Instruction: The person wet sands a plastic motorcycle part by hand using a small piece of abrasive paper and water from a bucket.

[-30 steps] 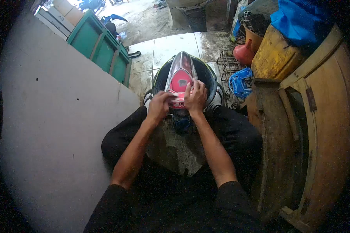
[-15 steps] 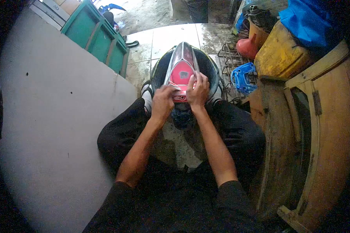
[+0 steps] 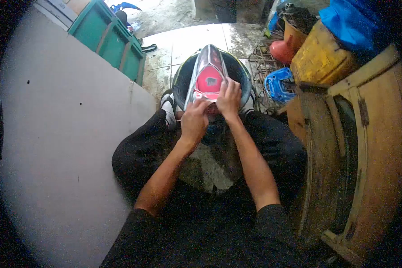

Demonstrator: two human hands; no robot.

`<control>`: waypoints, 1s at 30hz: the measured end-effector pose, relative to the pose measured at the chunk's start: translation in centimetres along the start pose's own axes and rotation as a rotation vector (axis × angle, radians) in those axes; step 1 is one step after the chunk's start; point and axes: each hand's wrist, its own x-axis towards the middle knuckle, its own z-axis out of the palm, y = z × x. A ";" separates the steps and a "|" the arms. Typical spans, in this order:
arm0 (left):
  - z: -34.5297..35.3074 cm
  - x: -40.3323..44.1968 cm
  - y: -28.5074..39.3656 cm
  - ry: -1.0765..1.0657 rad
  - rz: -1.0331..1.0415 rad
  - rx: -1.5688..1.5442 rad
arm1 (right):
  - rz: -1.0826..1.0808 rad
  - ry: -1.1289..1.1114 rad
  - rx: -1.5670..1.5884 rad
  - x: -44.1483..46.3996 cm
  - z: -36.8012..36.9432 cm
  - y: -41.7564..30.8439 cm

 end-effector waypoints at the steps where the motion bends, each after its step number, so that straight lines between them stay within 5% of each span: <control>1: 0.1 -0.4 0.4 -0.016 0.046 0.005 | -0.011 -0.019 -0.057 0.0 0.2 0.2; 4: -0.9 0.4 -0.9 0.004 -0.113 0.109 | 0.008 -0.099 -0.146 0.4 0.6 0.8; 8: -0.3 0.0 -0.7 0.043 -0.056 0.074 | 0.021 -0.538 -0.284 3.5 -3.5 -2.2; 13: 0.3 0.4 -0.6 -0.046 -0.079 0.179 | -0.195 -0.908 -0.244 7.3 -5.3 0.4; 25: 0.5 -0.2 0.0 -0.093 0.066 0.131 | 0.060 -0.849 -0.353 6.8 -4.2 -0.8; 28: -1.6 0.8 0.8 -0.234 -0.233 0.194 | 0.052 -0.817 -0.346 6.5 -4.2 -0.9; 30: 0.0 0.1 -0.9 -0.126 -0.214 0.289 | 0.051 -0.825 -0.344 6.5 -4.4 -0.8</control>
